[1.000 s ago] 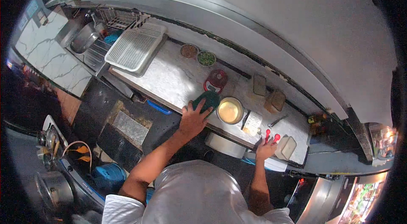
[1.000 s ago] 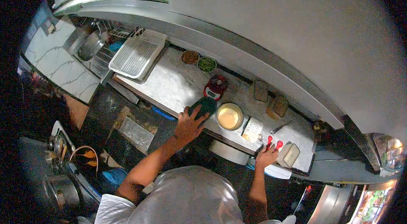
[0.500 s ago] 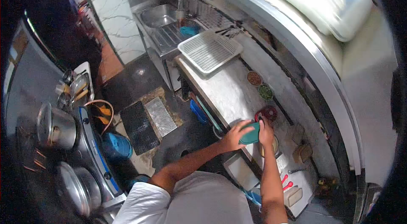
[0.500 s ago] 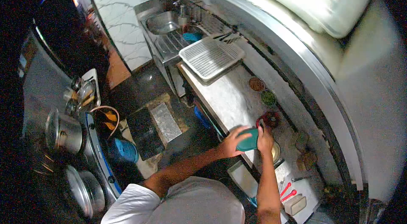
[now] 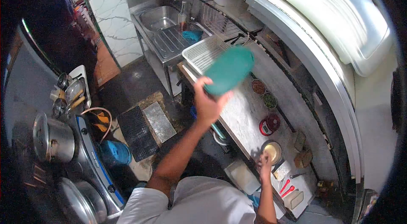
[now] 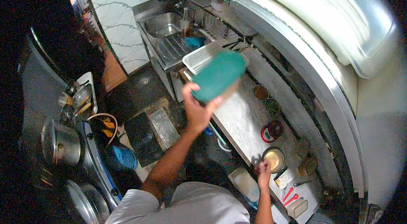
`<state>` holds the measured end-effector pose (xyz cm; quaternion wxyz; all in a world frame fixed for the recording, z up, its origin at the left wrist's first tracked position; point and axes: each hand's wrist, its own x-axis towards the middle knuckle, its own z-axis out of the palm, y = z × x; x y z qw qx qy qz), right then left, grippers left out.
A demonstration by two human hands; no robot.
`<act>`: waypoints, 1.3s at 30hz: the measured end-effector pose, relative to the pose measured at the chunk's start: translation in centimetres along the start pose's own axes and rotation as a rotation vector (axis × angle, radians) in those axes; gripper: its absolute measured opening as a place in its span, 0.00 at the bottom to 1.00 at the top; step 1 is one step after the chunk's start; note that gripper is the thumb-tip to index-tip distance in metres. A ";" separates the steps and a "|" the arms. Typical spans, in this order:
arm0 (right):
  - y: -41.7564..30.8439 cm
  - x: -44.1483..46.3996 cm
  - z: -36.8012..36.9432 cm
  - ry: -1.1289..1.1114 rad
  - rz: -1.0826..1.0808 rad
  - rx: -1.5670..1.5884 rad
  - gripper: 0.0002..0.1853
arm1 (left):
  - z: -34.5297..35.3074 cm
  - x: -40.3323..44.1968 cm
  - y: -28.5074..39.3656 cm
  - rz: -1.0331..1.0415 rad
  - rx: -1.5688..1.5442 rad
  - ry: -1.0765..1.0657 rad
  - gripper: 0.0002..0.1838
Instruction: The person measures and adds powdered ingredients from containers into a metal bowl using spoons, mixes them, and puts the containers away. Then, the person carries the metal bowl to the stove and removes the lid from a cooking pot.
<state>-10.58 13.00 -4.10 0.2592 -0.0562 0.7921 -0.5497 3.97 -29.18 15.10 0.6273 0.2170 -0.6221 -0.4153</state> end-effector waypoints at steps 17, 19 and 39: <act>23.5 -14.3 -3.0 -0.152 0.219 -0.580 0.18 | 14.0 27.1 -4.4 0.194 -0.625 -0.107 0.53; 22.8 -13.8 -2.1 -0.176 0.244 -0.625 0.18 | 15.9 29.5 -5.0 0.441 -0.192 -0.107 0.51; 26.6 -13.3 -2.6 -0.273 0.009 -0.869 0.20 | 12.0 8.4 -11.6 0.048 0.027 -0.077 0.42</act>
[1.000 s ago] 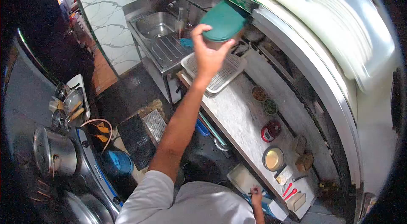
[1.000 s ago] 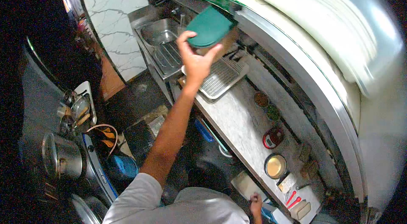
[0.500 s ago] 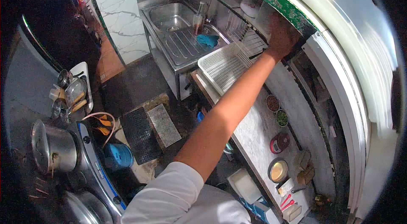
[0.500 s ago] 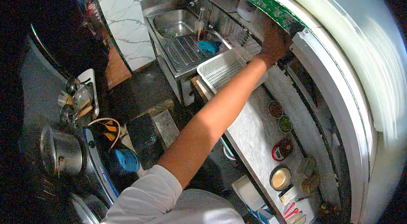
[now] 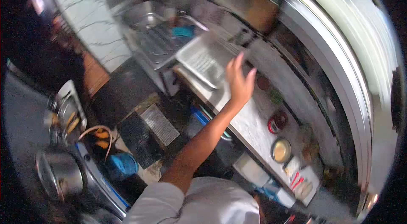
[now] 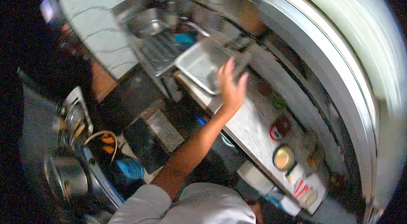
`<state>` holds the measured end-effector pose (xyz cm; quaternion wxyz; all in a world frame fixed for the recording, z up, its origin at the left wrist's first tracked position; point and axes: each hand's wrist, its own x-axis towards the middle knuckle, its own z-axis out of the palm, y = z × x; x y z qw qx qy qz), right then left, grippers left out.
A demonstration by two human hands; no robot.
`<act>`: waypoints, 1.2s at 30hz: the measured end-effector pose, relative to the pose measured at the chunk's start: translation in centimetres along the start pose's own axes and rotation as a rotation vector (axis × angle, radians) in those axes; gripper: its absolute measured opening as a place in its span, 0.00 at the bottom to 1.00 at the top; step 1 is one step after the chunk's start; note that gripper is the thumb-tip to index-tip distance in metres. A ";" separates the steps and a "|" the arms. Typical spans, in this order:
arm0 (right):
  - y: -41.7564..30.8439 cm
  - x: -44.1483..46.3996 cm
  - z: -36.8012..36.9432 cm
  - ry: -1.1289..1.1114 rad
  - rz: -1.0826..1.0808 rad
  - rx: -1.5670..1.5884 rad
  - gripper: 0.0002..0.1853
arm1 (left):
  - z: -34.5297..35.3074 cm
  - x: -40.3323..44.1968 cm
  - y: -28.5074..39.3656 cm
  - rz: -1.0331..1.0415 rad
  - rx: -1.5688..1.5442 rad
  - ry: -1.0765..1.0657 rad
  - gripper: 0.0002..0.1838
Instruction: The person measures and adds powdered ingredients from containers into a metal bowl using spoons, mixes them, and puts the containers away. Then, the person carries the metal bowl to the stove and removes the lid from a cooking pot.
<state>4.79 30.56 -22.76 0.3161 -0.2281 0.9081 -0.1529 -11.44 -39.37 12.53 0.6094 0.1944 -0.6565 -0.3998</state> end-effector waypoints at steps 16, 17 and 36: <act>4.8 -2.1 8.2 -0.048 0.225 0.237 0.24 | -36.8 -39.6 -21.3 0.397 0.806 -1.553 0.26; 7.2 -2.3 10.6 -0.017 0.220 0.284 0.24 | -37.5 -39.6 -24.0 0.209 0.728 -1.549 0.26; 11.8 10.5 -36.5 1.036 0.238 -0.249 0.33 | -10.7 -47.7 -4.7 -0.748 0.070 -1.716 0.39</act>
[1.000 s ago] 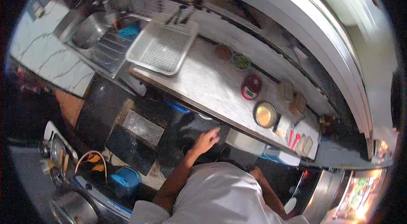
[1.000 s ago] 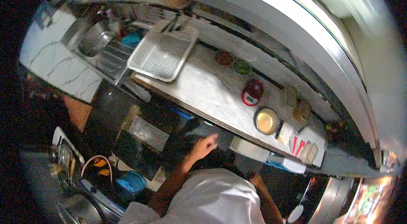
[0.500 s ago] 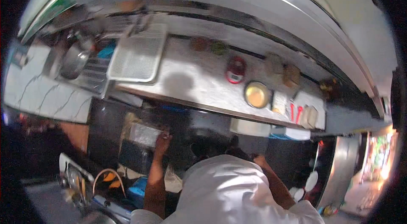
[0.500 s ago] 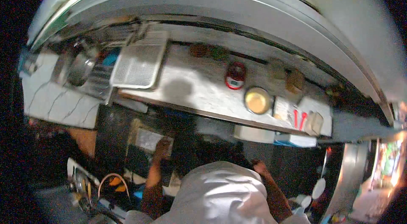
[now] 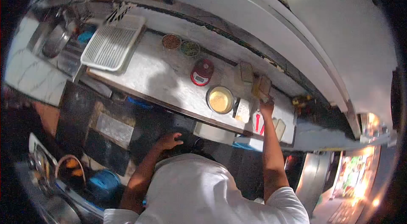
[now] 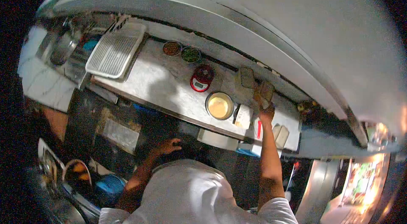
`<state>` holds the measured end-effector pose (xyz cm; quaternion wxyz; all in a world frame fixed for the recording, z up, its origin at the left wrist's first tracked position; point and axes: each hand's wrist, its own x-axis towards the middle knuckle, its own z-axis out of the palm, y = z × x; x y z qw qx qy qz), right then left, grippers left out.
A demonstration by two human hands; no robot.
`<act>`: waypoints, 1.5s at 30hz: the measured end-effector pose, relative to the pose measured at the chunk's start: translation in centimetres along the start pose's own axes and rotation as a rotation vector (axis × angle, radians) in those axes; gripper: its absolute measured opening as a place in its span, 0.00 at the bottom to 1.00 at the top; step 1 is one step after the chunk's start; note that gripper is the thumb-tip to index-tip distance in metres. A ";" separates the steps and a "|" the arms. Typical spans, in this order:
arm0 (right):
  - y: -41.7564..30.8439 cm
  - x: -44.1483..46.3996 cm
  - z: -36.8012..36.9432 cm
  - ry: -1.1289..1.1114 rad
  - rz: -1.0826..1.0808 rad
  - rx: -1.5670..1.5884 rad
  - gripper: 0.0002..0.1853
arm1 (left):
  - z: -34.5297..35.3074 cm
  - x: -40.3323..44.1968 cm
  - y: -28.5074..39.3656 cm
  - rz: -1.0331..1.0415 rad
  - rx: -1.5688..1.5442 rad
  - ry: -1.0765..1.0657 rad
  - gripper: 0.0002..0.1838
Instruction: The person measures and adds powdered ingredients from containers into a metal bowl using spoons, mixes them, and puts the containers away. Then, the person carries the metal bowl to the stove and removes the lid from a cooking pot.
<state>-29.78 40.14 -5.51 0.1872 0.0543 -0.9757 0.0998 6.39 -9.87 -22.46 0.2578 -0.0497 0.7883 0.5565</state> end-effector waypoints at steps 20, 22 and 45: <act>-1.7 -0.9 -5.3 0.027 -0.148 0.340 0.51 | 3.4 3.1 21.3 0.266 -0.332 -0.023 0.40; -11.3 -5.2 -14.0 -0.441 0.155 0.850 0.57 | 3.7 6.0 23.5 0.193 -0.583 -0.137 0.40; -28.5 -11.2 -8.1 -0.556 -0.162 0.797 0.15 | 1.4 0.5 19.6 0.001 -1.274 -0.308 0.46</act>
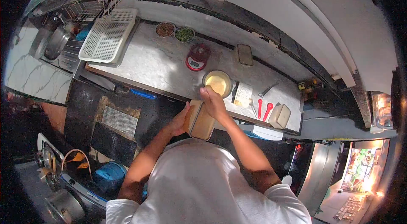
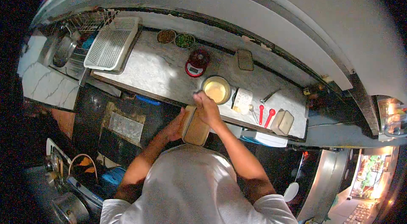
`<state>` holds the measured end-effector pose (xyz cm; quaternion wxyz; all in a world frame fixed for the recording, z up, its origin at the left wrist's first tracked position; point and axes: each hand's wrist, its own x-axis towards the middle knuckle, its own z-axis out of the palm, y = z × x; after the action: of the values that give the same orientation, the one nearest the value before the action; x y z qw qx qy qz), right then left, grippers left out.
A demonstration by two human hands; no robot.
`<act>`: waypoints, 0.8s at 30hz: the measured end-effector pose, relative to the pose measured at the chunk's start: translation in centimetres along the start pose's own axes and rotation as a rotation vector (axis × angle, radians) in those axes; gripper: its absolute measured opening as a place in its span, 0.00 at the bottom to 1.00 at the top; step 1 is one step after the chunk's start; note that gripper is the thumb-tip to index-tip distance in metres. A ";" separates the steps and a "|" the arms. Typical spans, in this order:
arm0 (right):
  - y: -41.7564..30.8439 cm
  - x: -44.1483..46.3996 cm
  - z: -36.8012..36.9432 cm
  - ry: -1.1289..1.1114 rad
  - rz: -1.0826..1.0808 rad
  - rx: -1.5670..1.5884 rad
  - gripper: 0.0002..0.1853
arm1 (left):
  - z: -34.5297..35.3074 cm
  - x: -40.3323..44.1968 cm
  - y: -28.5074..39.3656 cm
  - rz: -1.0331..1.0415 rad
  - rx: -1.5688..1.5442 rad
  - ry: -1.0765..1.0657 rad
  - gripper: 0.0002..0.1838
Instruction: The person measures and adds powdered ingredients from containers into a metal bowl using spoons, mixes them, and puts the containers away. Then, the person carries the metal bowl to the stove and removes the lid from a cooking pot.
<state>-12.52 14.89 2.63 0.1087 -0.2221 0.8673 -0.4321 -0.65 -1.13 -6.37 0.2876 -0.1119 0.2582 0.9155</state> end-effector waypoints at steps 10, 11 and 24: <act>-3.5 0.5 -0.7 -0.080 -0.138 -0.323 0.15 | 1.5 -1.5 0.5 0.075 0.043 0.108 0.48; -4.0 0.3 -1.0 -0.012 -0.436 -0.443 0.14 | 1.1 -1.4 0.2 0.049 0.022 0.119 0.46; -6.5 -2.4 2.8 -0.385 -0.895 -0.732 0.22 | 0.1 -3.9 -0.4 0.159 0.068 0.416 0.48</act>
<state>-7.44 10.68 6.14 -0.0120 -0.6623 0.7466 -0.0618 2.74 -2.64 -5.10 0.1586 -0.2677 0.3505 0.8834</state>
